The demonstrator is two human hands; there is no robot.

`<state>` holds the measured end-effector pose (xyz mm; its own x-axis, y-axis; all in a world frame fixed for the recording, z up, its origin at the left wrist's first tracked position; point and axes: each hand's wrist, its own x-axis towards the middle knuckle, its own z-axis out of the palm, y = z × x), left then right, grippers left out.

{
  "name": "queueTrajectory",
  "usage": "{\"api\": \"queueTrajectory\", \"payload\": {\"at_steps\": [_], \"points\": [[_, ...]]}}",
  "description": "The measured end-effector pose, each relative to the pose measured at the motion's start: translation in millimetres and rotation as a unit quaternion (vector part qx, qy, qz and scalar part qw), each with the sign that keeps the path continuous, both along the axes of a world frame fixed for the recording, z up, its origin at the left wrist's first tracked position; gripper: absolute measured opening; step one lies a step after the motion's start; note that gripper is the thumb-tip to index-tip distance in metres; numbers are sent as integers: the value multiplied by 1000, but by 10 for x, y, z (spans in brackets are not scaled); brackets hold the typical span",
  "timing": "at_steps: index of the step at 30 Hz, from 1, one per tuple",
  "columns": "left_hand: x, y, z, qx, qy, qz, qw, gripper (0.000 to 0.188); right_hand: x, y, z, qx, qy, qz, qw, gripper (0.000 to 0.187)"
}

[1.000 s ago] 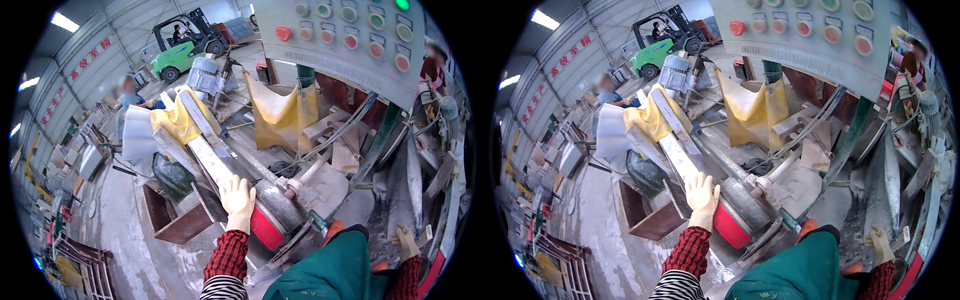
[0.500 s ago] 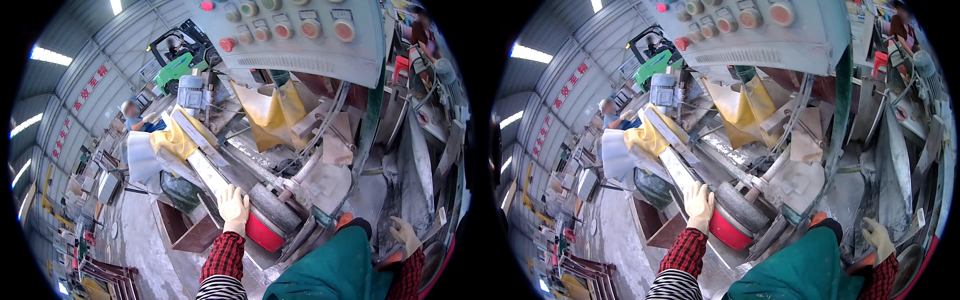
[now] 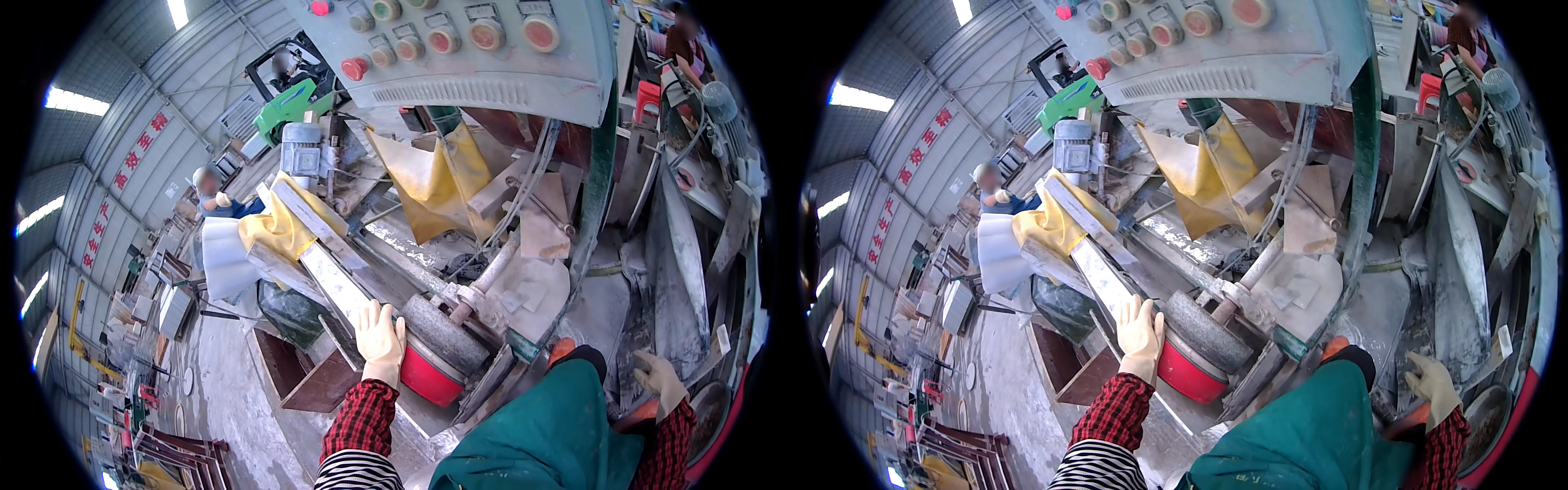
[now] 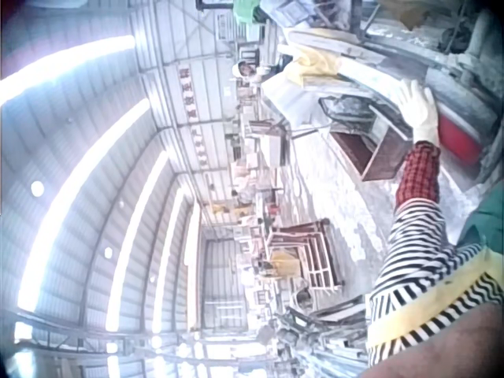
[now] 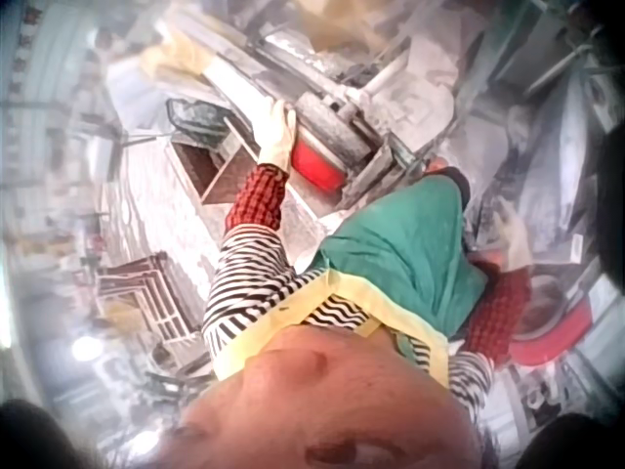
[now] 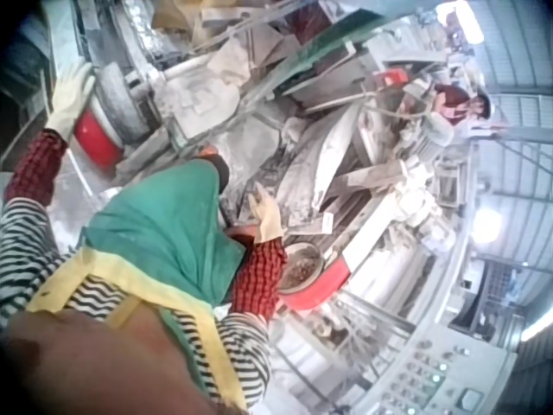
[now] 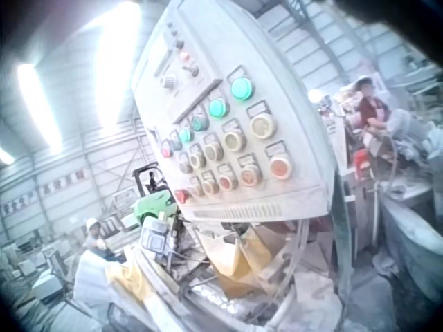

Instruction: The person repeatedly places small, white rectangular blocks onto a moving red conveyor belt that feeds into a grinding machine. The person uses both hands to position the blocks and occasionally adjusts the machine's components. The task is performed in a repetitive cycle within an industrial setting.

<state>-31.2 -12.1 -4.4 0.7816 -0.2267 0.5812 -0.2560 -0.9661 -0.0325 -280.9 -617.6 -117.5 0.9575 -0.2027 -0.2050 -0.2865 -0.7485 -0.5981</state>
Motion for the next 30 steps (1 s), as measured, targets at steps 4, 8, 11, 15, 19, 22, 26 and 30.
{"api": "queueTrajectory", "payload": {"at_steps": [4, 8, 11, 15, 19, 22, 26, 30], "points": [[-32, -21, -1, -3, -3, 1, 1000, 32, 10, 42, 84, 12, 21, -12, 1000, 50], [-64, -25, -28, -10, 22, 12, 1000, 35, 28, 104, 250, 11, 34, -8, 999, 52], [-85, -32, -30, -13, 26, 15, 999, 35, 47, 155, 338, 5, 43, -6, 999, 52], [-96, -70, -11, -19, 39, 8, 999, 35, 43, 148, 322, 5, 33, -8, 999, 51], [-125, -66, -30, -14, 30, 3, 999, 34, 65, 202, 421, 8, 50, -8, 999, 50], [-146, -93, -49, -9, 27, 3, 1000, 34, 57, 214, 458, 5, 60, -13, 998, 50], [-199, -120, 3, -3, 26, 2, 1000, 35, 70, 258, 531, -32, 45, 4, 998, 50], [-224, -164, -8, 8, -12, -3, 1000, 34, 81, 296, 598, -24, 56, 5, 998, 50]]}}
